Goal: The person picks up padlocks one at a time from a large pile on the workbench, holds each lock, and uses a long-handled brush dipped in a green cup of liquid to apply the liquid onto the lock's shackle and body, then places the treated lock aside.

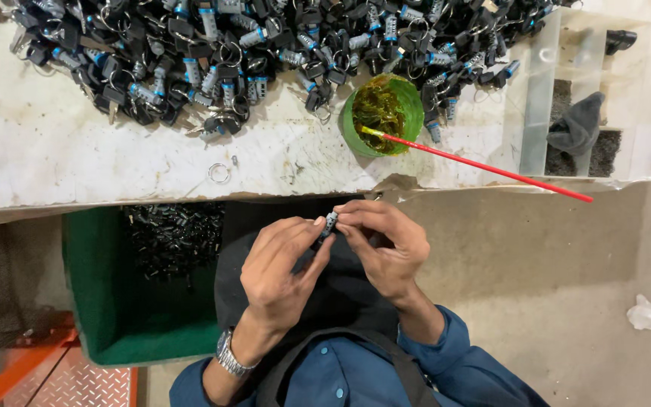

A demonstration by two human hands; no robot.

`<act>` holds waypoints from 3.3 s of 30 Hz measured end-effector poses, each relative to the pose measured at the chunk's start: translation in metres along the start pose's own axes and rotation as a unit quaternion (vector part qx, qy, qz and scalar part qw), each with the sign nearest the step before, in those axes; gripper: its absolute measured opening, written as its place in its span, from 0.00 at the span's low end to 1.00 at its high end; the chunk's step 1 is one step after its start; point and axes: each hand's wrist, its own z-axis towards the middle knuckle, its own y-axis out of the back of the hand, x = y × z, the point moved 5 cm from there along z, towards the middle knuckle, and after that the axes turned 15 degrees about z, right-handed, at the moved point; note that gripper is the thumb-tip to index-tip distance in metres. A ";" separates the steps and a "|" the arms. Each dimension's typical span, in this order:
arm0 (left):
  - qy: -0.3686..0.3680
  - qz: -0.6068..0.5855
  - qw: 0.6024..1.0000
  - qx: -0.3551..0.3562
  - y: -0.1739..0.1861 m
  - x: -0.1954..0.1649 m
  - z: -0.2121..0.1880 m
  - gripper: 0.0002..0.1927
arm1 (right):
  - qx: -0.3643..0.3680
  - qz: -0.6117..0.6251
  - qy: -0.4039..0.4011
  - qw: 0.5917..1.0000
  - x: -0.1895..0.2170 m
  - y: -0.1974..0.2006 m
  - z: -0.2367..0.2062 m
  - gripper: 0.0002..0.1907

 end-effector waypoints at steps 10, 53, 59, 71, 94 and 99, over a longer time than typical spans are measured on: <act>-0.060 -0.004 0.998 -0.030 0.005 -0.007 0.007 0.16 | -0.014 0.118 -0.065 0.991 -0.019 0.011 -0.001 0.08; 0.149 0.188 0.964 -0.113 0.043 0.022 -0.002 0.15 | -0.303 0.173 0.092 0.933 -0.002 0.097 0.023 0.12; 0.085 0.331 0.937 -0.069 0.045 0.035 0.011 0.12 | -0.198 0.056 -0.071 0.976 -0.016 0.076 0.031 0.09; 0.023 0.379 0.924 -0.040 0.032 0.052 0.061 0.10 | 0.161 -0.270 0.085 0.945 0.020 -0.029 0.025 0.17; 0.319 -0.273 0.907 0.041 -0.007 0.051 -0.018 0.17 | 0.052 -0.270 0.116 0.954 0.007 -0.035 0.049 0.06; 0.219 -0.178 0.958 0.045 0.000 0.039 -0.009 0.16 | 0.049 -0.259 0.101 0.959 0.004 -0.034 0.048 0.05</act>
